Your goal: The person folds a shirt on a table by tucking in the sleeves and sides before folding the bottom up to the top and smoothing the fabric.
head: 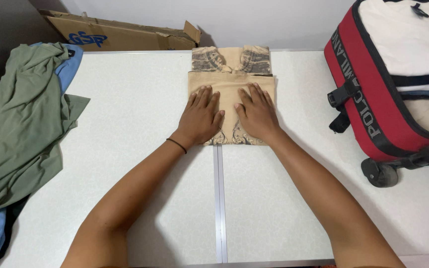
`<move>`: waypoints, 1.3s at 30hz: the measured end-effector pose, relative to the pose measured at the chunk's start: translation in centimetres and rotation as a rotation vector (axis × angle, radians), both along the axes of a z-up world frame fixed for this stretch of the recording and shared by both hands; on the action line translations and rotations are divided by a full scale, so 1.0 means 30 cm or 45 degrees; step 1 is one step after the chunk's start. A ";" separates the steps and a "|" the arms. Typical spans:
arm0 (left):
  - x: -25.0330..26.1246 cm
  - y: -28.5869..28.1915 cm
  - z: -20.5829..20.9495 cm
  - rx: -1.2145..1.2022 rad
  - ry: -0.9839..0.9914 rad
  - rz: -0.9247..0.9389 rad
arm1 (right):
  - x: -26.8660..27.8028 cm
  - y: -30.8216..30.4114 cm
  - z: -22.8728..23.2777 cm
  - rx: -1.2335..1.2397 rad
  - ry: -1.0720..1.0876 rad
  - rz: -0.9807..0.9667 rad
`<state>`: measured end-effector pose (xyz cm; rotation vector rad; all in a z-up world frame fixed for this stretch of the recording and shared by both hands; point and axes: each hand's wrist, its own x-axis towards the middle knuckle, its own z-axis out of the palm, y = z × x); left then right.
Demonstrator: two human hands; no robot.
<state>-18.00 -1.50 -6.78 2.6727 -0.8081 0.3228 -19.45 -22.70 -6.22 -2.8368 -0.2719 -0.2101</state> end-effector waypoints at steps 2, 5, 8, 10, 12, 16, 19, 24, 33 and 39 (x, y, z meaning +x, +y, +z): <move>0.028 -0.014 -0.006 0.002 0.017 0.019 | 0.026 -0.013 0.002 -0.009 0.004 -0.002; 0.069 -0.034 0.000 0.003 0.035 0.050 | 0.071 -0.018 0.012 -0.007 -0.010 -0.004; 0.084 -0.044 0.002 -0.006 0.046 0.054 | 0.086 -0.028 0.010 0.021 -0.024 -0.001; 0.083 -0.038 0.005 -0.029 0.041 0.024 | 0.084 -0.032 0.004 0.027 -0.049 0.017; 0.080 -0.036 0.015 -0.023 0.051 0.024 | 0.085 -0.029 -0.001 -0.026 -0.074 -0.006; 0.046 -0.038 0.041 0.069 0.048 0.022 | 0.049 -0.012 0.000 -0.216 -0.238 -0.013; 0.009 -0.040 0.034 0.109 0.188 -0.020 | 0.002 0.011 0.003 0.000 0.015 -0.005; -0.020 -0.003 0.030 0.078 0.047 -0.139 | -0.010 0.009 0.012 -0.055 0.068 0.029; -0.043 0.027 0.063 0.131 0.077 -0.145 | -0.060 -0.092 0.049 -0.152 0.196 -0.019; -0.040 0.040 0.044 0.093 0.046 -0.123 | -0.084 -0.146 0.053 -0.197 0.246 -0.128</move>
